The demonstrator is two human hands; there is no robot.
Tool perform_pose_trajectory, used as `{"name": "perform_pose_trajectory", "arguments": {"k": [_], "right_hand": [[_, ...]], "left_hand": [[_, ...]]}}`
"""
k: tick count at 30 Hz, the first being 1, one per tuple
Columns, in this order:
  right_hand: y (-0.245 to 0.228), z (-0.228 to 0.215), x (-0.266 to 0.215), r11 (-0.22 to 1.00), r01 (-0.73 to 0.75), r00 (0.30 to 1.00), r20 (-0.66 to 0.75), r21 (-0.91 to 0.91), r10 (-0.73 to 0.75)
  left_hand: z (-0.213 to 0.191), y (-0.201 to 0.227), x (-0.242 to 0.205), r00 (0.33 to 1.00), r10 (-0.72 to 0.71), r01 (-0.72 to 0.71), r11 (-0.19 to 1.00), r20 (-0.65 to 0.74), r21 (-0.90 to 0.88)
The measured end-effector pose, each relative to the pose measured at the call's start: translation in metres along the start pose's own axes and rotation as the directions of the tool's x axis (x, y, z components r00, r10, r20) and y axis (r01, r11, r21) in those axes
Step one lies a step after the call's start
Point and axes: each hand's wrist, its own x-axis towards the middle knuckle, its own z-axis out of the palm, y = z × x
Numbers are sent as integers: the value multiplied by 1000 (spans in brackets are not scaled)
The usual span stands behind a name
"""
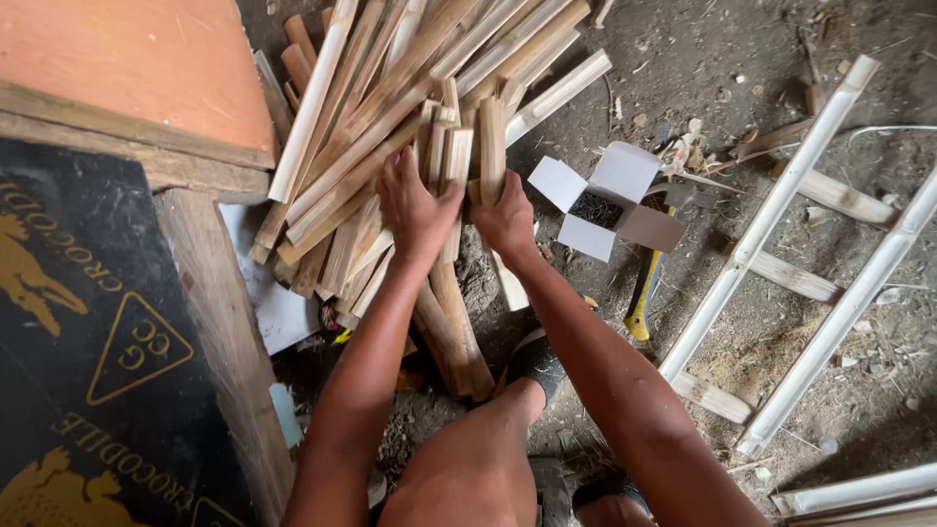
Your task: The person assembles a wooden ladder-like frame by placing short wooden slats between two long side rails. They secure each slat by hammering nails into the joints using a hammer. The person works on the ground in a cluttered workshop area.
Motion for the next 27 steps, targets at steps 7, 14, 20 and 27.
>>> {"name": "perform_pose_trajectory", "arguments": {"k": [7,14,20,27], "right_hand": [[22,2,15,908,385,868,-271,-163,-417],[35,-1,14,879,381,872,-206,-286,-445],[19,-18,-20,933,348,922,-149,-92,-358],[-21,-87,-57,958,270,959,-117,98,-258]], "left_hand": [[30,-5,-18,969,230,-246,926,90,286],[26,12,-7,988,28,-59,976,151,208],[-11,38,-10,994,-105,109,986,39,-123],[-50,88,14,900,15,381,459,436,-803]]}}
